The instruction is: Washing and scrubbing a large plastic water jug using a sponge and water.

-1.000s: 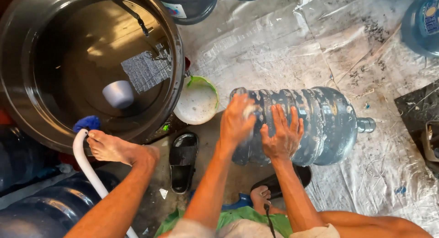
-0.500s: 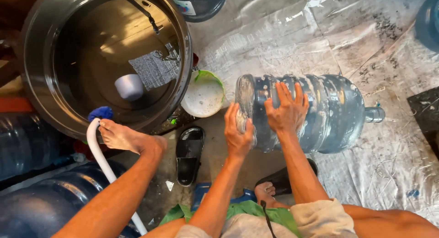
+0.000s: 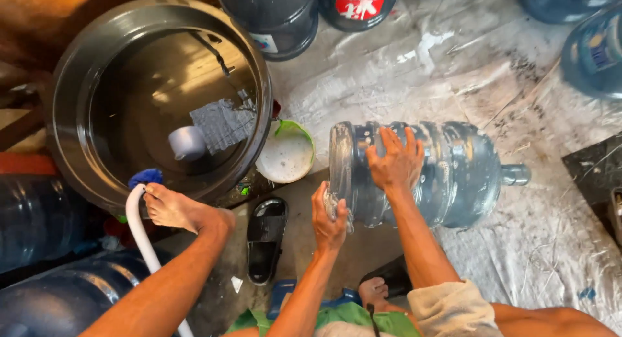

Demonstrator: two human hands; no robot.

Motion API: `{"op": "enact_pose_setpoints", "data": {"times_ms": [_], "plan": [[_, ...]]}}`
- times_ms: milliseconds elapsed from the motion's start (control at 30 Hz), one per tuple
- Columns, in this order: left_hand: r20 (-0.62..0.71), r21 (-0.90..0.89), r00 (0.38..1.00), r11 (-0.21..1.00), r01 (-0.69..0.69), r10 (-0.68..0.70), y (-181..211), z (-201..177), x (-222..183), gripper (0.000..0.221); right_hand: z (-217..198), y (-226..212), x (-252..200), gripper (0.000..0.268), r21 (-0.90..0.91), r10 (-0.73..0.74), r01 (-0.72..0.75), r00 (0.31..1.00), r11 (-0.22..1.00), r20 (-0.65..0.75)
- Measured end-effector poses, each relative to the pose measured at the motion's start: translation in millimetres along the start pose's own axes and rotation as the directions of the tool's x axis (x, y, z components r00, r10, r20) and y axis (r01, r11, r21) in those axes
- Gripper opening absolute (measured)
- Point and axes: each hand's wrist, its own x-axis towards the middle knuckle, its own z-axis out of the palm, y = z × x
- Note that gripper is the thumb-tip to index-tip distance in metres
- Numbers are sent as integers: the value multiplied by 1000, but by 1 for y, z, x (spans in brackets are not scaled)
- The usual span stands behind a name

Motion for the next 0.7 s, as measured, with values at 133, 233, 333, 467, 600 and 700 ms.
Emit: {"op": "enact_pose_setpoints", "data": {"times_ms": [133, 233, 333, 467, 600, 700], "plan": [[-90, -13, 996, 1000, -25, 24, 23, 5, 20, 44, -2, -1, 7, 49, 8, -29, 29, 999, 1000, -45], [-39, -16, 999, 1000, 17, -18, 22, 3, 24, 44, 0, -3, 9, 50, 1, 13, -12, 999, 1000, -34], [-32, 22, 999, 999, 35, -34, 28, 6, 23, 43, 4, 1, 10, 50, -8, 23, -24, 999, 1000, -22], [-78, 57, 997, 998, 3, 1, 30, 24, 45, 49, 2, 2, 8, 50, -13, 5, -5, 1000, 1000, -15], [-30, 49, 999, 999, 19, -17, 32, 42, 92, 49, -4, 0, -10, 48, -16, -37, 36, 995, 999, -89], [17, 23, 994, 994, 108, -109, 51, 37, 97, 50, 1, 4, -12, 47, -18, -64, 62, 988, 998, -139]]}}
